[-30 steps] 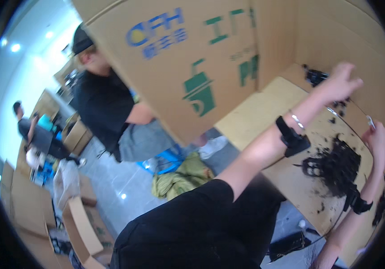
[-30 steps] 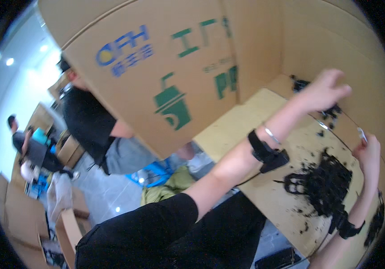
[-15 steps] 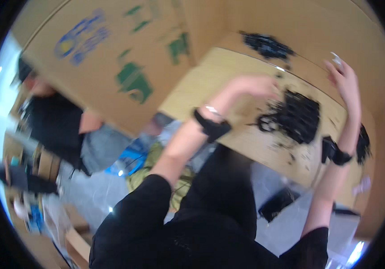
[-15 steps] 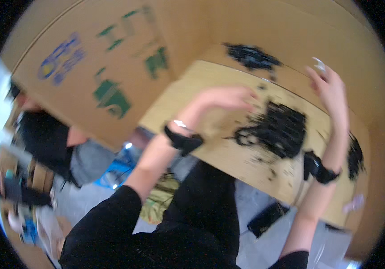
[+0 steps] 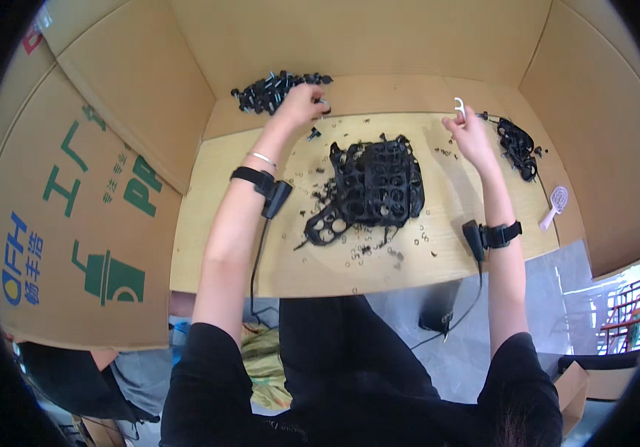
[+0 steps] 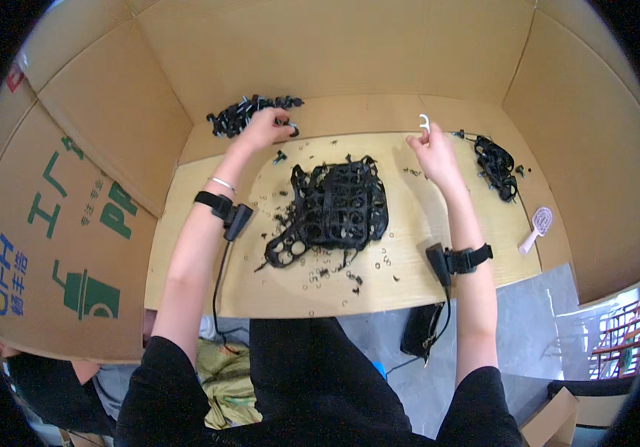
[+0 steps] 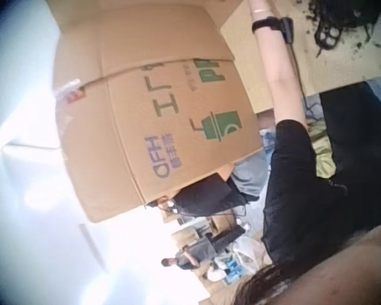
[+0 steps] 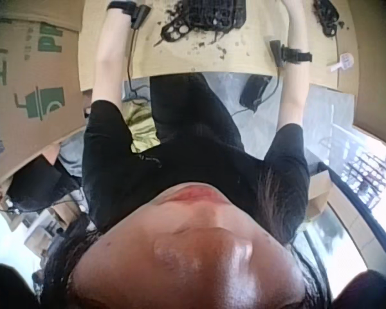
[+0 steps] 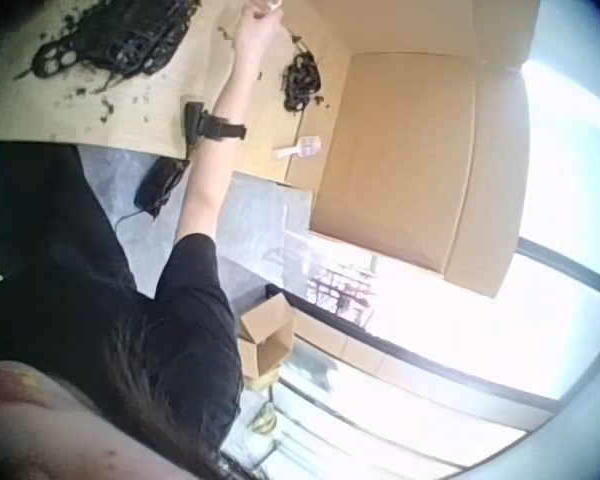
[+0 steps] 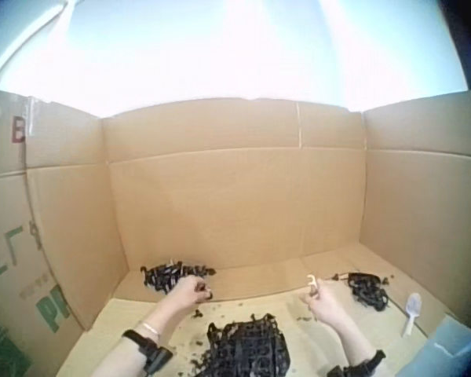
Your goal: Assemble small black plastic components by inserting metal pins or screws and attaching white plastic clips.
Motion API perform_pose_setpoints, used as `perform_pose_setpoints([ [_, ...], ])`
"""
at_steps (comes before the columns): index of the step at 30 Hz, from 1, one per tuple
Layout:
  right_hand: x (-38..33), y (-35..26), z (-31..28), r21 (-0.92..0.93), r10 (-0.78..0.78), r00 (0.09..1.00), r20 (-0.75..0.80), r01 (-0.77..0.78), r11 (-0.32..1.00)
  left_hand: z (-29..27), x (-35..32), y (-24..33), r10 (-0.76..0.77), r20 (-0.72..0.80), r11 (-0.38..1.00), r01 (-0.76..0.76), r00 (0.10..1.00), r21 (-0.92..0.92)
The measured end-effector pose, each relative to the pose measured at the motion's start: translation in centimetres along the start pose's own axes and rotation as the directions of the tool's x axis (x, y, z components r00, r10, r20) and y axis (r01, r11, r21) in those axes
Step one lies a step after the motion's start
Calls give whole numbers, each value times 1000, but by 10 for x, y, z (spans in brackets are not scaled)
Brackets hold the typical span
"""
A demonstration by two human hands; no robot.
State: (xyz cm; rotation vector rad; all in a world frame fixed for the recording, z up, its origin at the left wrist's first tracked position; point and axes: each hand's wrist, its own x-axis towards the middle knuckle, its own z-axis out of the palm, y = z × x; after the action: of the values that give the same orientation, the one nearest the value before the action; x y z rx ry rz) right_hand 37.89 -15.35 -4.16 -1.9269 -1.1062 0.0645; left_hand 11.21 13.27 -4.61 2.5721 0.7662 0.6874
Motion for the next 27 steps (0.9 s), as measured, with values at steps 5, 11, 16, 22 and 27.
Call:
perform_pose_setpoints([
  [5,-8,-8,22,120,-21,1000,-3,22,992,22,7,-4,-25,26,999,24,999,33],
  [11,-13,-11,26,188,68,998,-4,-66,980,-5,18,-17,-380,-130,851,291,916,-436],
  [16,-18,-12,31,214,-1,1000,22,-3,977,3,28,-46,-253,-123,875,173,960,-452],
  [22,-24,-20,28,183,31,999,17,-34,983,6,27,-22,-96,-228,924,1,969,-383],
  [27,-25,-13,31,126,-15,999,50,8,992,-21,8,20,-272,434,961,221,859,166],
])
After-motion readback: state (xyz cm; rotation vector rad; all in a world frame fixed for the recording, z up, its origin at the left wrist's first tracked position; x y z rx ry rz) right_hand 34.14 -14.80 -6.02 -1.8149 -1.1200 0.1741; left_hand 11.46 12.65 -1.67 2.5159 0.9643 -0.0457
